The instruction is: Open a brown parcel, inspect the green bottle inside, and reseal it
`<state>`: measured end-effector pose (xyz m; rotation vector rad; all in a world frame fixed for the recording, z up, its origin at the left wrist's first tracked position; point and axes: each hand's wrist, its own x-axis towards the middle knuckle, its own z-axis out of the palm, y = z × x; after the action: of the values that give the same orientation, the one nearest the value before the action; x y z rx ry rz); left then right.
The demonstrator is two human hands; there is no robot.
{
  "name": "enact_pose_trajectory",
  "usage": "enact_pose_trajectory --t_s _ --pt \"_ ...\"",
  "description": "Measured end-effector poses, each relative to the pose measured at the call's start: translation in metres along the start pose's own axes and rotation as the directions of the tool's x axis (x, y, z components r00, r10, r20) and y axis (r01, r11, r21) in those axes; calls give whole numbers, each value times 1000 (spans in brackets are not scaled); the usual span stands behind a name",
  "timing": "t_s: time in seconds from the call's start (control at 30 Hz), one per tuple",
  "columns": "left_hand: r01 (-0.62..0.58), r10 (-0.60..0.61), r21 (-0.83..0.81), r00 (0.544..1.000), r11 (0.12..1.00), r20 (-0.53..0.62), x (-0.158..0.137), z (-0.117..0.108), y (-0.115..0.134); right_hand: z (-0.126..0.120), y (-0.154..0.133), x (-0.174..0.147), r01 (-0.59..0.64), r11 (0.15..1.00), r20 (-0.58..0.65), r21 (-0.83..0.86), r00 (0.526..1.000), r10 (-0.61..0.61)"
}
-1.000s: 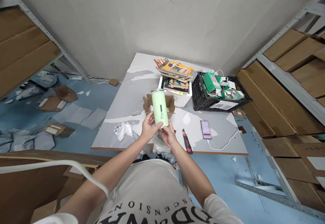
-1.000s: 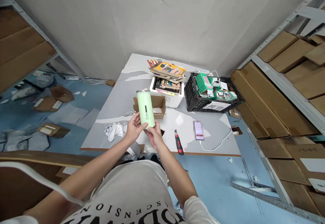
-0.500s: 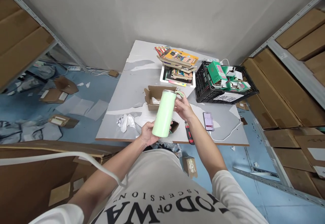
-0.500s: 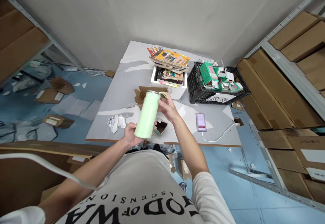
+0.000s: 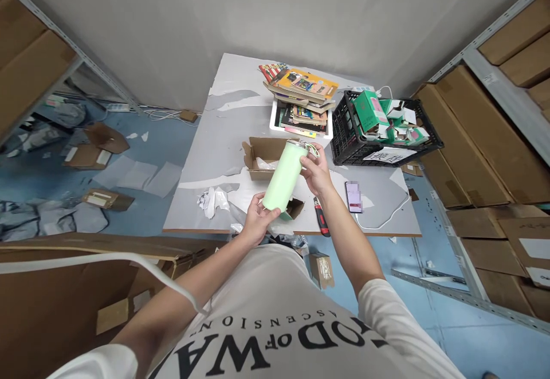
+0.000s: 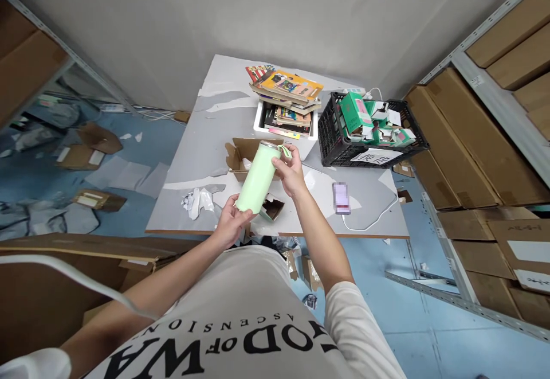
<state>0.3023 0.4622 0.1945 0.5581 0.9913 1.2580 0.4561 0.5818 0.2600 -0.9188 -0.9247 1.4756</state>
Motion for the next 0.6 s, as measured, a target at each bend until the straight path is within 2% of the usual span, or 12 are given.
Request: enact_pose_trajectory --t_s 0.17,0.3,0.43,0.5,0.6 --pt "40 -34 -96 997 995 64 2 -1 6 -4 -8 -1 15 999 109 -34 994 -12" --pt "204 -171 -205 971 957 166 2 -3 6 -4 -14 -2 12 1000 225 1 974 -12" --pt "357 -309 -179 918 917 250 4 0 4 -2 -10 0 -6 1000 212 1 977 6" --pt "325 -284 -172 932 930 224 4 0 2 -2 -7 2 23 1000 162 -11 987 -21" --pt "189 -164 -145 973 971 163 4 -2 0 -4 -5 5 45 999 134 -24 990 -42"
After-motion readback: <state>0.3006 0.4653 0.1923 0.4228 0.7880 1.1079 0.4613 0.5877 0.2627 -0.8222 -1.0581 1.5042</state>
